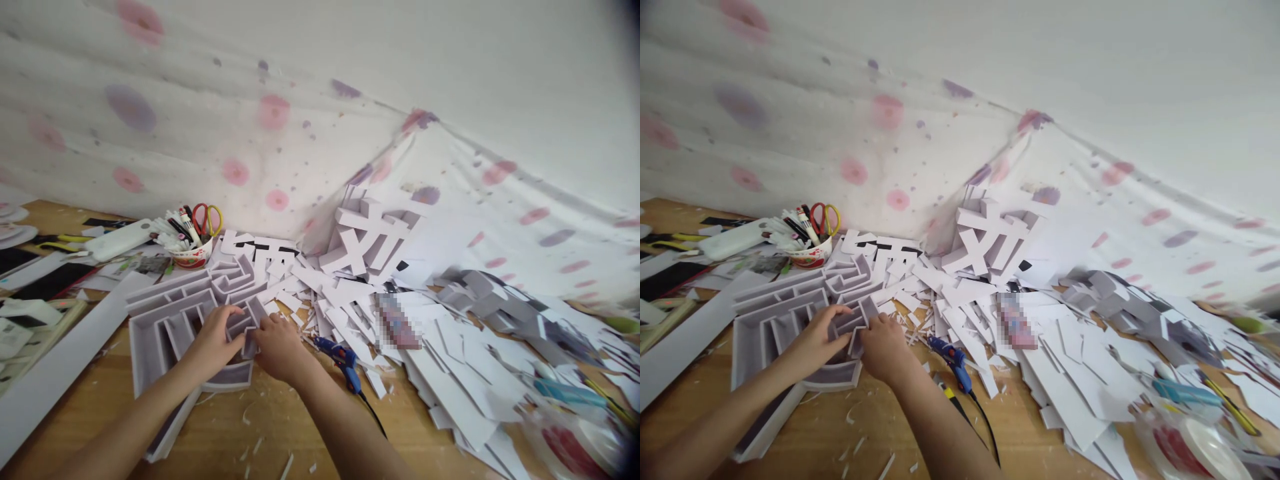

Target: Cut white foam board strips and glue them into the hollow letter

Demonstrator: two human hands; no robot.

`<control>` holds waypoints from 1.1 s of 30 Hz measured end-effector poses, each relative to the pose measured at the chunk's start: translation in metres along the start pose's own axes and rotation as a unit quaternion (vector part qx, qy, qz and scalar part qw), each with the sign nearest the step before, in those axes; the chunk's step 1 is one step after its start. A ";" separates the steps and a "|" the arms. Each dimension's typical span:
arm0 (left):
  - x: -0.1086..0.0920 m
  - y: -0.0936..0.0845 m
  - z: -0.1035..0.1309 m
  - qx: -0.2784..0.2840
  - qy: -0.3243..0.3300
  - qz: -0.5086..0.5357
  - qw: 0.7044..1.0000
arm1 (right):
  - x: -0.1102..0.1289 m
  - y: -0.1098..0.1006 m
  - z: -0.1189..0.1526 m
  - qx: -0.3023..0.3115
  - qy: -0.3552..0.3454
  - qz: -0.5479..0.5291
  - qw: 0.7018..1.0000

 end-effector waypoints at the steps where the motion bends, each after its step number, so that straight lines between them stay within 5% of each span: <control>1: 0.000 0.000 0.000 -0.001 0.001 -0.001 1.000 | 0.002 0.002 -0.002 0.003 -0.006 0.003 1.000; 6: 0.000 0.000 0.001 0.007 -0.006 -0.008 1.000 | -0.014 -0.017 0.002 -0.032 0.044 -0.124 0.991; 12: 0.004 0.005 -0.003 0.007 -0.011 -0.018 1.000 | -0.053 -0.045 0.038 -0.062 0.115 -0.424 0.896; 15: 0.002 0.008 -0.010 -0.004 -0.012 -0.043 0.999 | -0.063 -0.049 0.054 -0.066 0.160 -0.467 0.867; 18: -0.008 0.006 -0.019 -0.023 -0.003 -0.070 0.997 | -0.069 -0.066 0.072 -0.062 0.175 -0.426 0.886; 21: -0.018 0.002 -0.025 -0.034 0.010 -0.090 0.995 | -0.071 -0.082 0.099 0.077 0.124 -0.410 0.901; 23: -0.019 0.000 -0.027 -0.040 0.017 -0.097 0.994 | -0.073 -0.088 0.128 0.225 0.090 -0.461 0.853; 25: -0.018 0.000 -0.027 -0.044 0.016 -0.107 0.993 | -0.104 -0.101 0.147 0.160 0.162 -0.453 0.862; 29: -0.013 0.005 -0.027 -0.026 -0.011 -0.143 0.989 | -0.175 -0.116 0.176 -0.119 0.312 -0.395 0.856; 31: -0.014 0.007 -0.027 -0.010 -0.028 -0.164 0.986 | -0.196 -0.103 0.186 -0.150 0.352 -0.363 0.849; 33: -0.017 0.007 -0.028 0.001 -0.040 -0.181 0.983 | -0.208 -0.078 0.191 -0.105 0.391 -0.293 0.866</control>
Point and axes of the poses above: each hand's wrist, its own z-axis away from the middle knuckle, its own y-axis out of the palm, x = y × z, the point moved 6 cm from there along -z, towards the middle knuckle, and after that the axes turned 8 degrees about -x, right-handed, at the moved point
